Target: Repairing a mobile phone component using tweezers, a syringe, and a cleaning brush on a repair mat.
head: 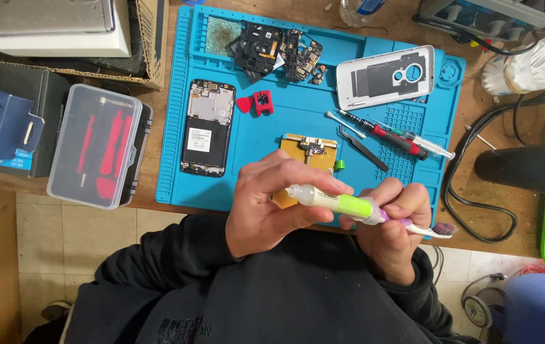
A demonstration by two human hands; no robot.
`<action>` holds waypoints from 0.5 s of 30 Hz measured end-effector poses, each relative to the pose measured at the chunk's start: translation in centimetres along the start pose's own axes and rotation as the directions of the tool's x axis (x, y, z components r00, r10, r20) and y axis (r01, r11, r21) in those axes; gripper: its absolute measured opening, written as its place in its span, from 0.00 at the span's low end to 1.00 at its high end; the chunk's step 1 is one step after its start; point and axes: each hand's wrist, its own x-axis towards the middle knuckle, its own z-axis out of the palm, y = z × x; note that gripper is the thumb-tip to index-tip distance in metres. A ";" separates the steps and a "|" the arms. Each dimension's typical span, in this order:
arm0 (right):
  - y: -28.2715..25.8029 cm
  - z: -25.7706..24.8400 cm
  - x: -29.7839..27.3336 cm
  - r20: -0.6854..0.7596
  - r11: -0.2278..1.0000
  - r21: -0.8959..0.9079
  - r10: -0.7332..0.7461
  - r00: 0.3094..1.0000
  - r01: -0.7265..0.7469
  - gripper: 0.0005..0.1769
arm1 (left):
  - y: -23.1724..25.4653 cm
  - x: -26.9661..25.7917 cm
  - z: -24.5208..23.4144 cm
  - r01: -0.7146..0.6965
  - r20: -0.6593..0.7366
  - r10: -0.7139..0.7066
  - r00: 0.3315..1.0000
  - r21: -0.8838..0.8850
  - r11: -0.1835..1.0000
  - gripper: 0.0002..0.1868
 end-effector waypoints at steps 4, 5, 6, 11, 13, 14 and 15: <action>-0.4 1.0 0.1 -0.028 0.998 0.058 0.000 1.000 0.002 0.15 | -0.2 0.5 0.2 -0.015 -0.017 0.014 1.000 -0.048 0.999 0.14; -0.6 1.0 0.2 -0.020 1.000 0.025 0.011 1.000 -0.011 0.15 | -0.3 0.7 0.1 0.004 -0.005 -0.004 1.000 -0.058 0.998 0.14; -0.8 0.9 0.1 -0.013 1.000 -0.007 0.027 1.000 -0.027 0.14 | -0.3 0.7 0.0 0.027 0.006 -0.027 1.000 -0.068 0.997 0.13; -0.4 1.1 0.8 0.017 0.999 -0.039 -0.002 1.000 0.003 0.14 | -0.9 0.4 -0.2 0.047 0.008 -0.046 0.999 -0.085 0.995 0.16; -0.3 1.3 0.8 0.015 0.999 -0.032 -0.011 1.000 0.011 0.15 | -0.9 0.3 -0.2 0.069 0.009 -0.069 0.998 -0.123 0.990 0.16; -0.3 1.4 0.8 0.013 1.000 -0.028 -0.006 1.000 0.007 0.15 | -0.9 0.3 -0.1 0.098 0.005 -0.099 0.995 -0.187 0.977 0.17; -0.2 1.4 0.8 0.010 1.000 -0.023 -0.002 1.000 0.002 0.15 | -0.9 0.3 -0.1 0.125 0.004 -0.128 0.992 -0.250 0.960 0.19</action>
